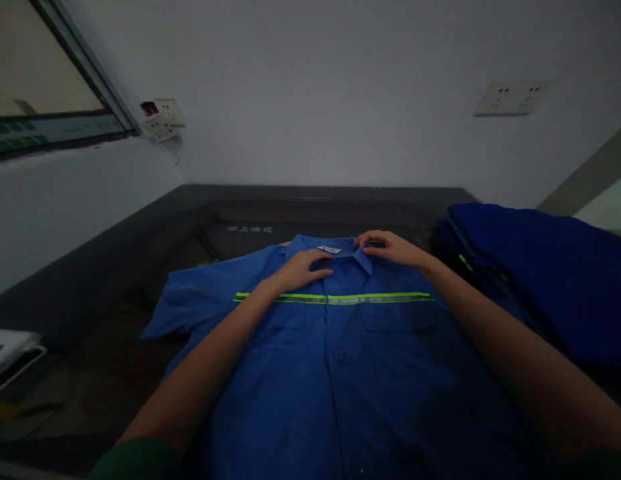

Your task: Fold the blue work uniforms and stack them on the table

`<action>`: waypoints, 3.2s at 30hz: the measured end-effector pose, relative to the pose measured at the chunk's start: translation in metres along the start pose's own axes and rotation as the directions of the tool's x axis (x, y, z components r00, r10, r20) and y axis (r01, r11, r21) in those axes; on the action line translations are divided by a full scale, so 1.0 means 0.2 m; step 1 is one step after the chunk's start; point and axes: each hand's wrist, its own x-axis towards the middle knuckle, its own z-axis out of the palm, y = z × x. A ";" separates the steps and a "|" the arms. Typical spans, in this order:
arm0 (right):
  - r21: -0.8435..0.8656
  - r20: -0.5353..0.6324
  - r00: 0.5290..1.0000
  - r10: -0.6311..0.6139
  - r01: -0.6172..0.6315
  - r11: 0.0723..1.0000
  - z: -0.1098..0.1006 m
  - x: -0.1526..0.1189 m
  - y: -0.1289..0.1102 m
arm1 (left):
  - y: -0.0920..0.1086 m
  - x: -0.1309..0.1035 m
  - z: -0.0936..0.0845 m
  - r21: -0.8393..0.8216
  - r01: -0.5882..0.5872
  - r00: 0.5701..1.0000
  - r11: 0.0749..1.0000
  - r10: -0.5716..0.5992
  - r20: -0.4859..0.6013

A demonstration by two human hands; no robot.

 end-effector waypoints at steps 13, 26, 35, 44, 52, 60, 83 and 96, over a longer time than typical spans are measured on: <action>-0.365 0.115 0.993 0.010 0.033 0.930 -0.01 -0.05 0.03 | 0.25 0.01 0.06 0.231 -0.174 0.965 0.957 0.119 0.232; -0.479 -0.257 0.963 0.086 -0.204 0.854 0.05 0.04 -0.12 | -0.05 -0.01 -0.09 0.401 0.080 0.997 0.913 -0.068 -0.045; -0.609 -0.254 0.833 0.491 -0.532 0.588 0.14 0.23 -0.13 | -0.24 -0.07 0.00 0.429 0.228 0.968 0.874 -0.156 -0.196; -0.521 -0.371 0.756 0.540 -0.650 0.553 0.13 0.32 0.00 | -0.30 -0.09 0.04 0.404 0.222 0.972 0.887 -0.167 -0.168; -0.411 -0.475 0.732 0.489 -0.675 0.612 0.12 0.32 0.07 | -0.22 -0.06 0.02 0.427 0.198 0.972 0.882 -0.120 -0.202; -0.504 -0.424 0.818 0.390 -0.570 0.649 0.18 0.25 0.07 | -0.05 -0.01 0.09 0.264 0.019 0.999 0.964 -0.027 0.028; -0.485 -0.373 0.759 0.533 -0.649 0.586 0.04 -0.06 0.12 | -0.29 -0.06 -0.05 0.470 0.441 0.897 0.765 -0.359 -0.258; -0.623 -0.404 0.877 0.259 -0.471 0.625 0.20 0.11 -0.03 | -0.30 -0.08 -0.01 0.520 0.430 0.902 0.738 -0.373 -0.217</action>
